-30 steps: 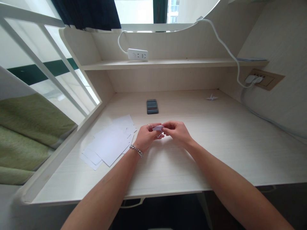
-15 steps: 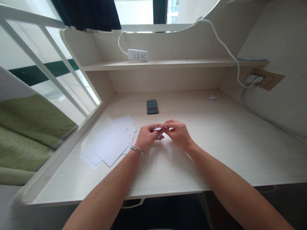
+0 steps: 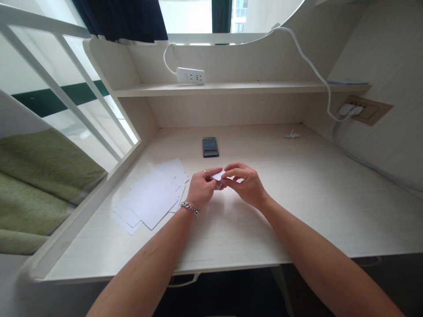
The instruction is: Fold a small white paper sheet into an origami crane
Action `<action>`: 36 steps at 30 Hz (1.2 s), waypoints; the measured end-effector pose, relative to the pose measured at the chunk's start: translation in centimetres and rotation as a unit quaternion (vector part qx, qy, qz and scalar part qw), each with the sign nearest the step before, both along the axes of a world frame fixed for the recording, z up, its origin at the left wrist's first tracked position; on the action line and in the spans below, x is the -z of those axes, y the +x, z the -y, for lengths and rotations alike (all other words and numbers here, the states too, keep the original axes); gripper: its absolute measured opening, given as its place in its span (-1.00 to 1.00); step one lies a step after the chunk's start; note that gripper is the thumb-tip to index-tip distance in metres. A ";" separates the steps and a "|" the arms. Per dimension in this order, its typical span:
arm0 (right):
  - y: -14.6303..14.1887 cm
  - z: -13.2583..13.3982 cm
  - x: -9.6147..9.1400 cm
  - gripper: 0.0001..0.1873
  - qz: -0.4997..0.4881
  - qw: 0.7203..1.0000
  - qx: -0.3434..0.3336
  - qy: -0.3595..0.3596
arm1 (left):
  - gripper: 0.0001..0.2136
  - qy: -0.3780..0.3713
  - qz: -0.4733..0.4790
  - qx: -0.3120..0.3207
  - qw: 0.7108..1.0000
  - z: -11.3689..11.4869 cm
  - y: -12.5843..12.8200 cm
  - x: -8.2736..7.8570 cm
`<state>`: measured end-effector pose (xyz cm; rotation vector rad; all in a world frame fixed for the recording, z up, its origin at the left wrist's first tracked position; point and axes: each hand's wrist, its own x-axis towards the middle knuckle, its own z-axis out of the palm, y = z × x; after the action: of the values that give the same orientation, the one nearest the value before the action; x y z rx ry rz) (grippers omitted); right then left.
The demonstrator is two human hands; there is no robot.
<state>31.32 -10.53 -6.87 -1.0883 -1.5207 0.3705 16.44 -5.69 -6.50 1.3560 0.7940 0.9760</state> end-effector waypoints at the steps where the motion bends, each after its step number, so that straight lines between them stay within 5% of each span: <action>1: 0.2 -0.1 0.0 -0.90 -0.012 1.000 0.003 -0.010 | -0.61 -0.001 0.005 -0.006 1.000 -0.1 0.0 0.1; 8: 0.9 -0.8 0.8 -0.78 -0.107 0.987 -0.015 -0.115 | -0.62 0.020 0.031 -0.009 0.999 -0.1 0.1 0.3; 15: 0.7 -0.9 0.9 -0.81 -0.192 0.970 -0.055 -0.138 | -0.75 0.032 0.069 0.008 0.997 0.2 0.1 0.2; 36: 0.1 -0.6 -0.1 -0.75 -0.193 0.956 -0.047 -0.214 | -0.67 -0.061 0.085 0.046 0.994 0.1 0.1 0.2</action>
<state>31.44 -9.90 -6.81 -1.1914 -1.1692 0.9565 16.57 -5.80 -6.67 1.1776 0.6472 0.9421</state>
